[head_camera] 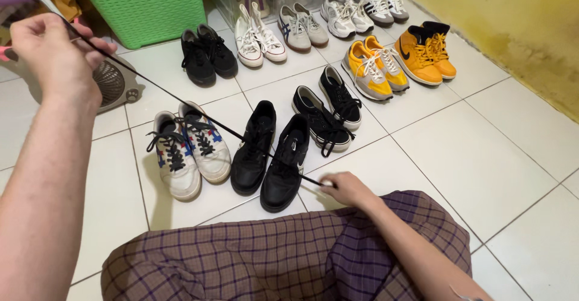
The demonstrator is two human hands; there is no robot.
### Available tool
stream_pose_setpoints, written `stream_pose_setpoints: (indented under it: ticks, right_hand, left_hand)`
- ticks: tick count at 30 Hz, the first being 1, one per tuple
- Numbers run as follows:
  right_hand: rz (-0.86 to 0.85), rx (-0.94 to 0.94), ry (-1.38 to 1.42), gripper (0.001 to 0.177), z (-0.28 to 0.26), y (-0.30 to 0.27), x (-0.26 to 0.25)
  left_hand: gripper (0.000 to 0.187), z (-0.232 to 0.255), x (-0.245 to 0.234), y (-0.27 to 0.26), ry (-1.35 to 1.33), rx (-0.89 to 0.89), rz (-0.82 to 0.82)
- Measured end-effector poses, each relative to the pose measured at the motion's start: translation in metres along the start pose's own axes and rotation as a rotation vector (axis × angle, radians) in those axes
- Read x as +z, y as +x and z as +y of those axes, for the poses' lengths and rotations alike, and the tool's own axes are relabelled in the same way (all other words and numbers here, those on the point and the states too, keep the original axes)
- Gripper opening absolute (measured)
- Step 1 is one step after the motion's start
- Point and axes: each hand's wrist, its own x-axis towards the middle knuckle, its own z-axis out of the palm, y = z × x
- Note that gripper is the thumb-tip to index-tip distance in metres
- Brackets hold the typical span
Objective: The person removes the laces from a pair of black sneakers and then re-laces them. They pull the laces out, thread them back through the eyelets, and tie a knot.
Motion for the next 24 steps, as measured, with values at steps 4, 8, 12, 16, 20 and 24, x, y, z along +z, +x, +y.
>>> stream_pose_setpoints:
  ticks: [4,8,12,16,20,24]
  right_hand:
    - [-0.131,0.236,-0.213,0.025,0.068,-0.031,-0.028]
    - [-0.033,0.586,-0.319,0.03,0.145,-0.066,-0.093]
    - [0.019,0.656,-0.294,0.031,0.181,-0.082,-0.118]
    - [0.103,0.703,-0.365,0.036,0.194,-0.078,-0.118]
    - [0.133,0.761,-0.35,0.039,0.203,-0.075,-0.119]
    - [0.146,0.767,-0.33,0.041,0.193,-0.082,-0.121]
  left_hand:
    - [0.01,-0.006,-0.012,0.021,0.035,0.018,0.063]
    - [0.01,-0.012,-0.028,0.032,0.118,0.002,0.079]
    - [0.009,-0.023,-0.037,0.034,0.038,-0.098,0.193]
    - [0.017,-0.036,-0.053,0.031,-0.017,-0.243,0.344]
    - [0.012,-0.051,-0.078,0.022,-0.061,-0.351,0.367]
    - [0.015,-0.058,-0.095,0.0,-0.007,-0.315,0.204]
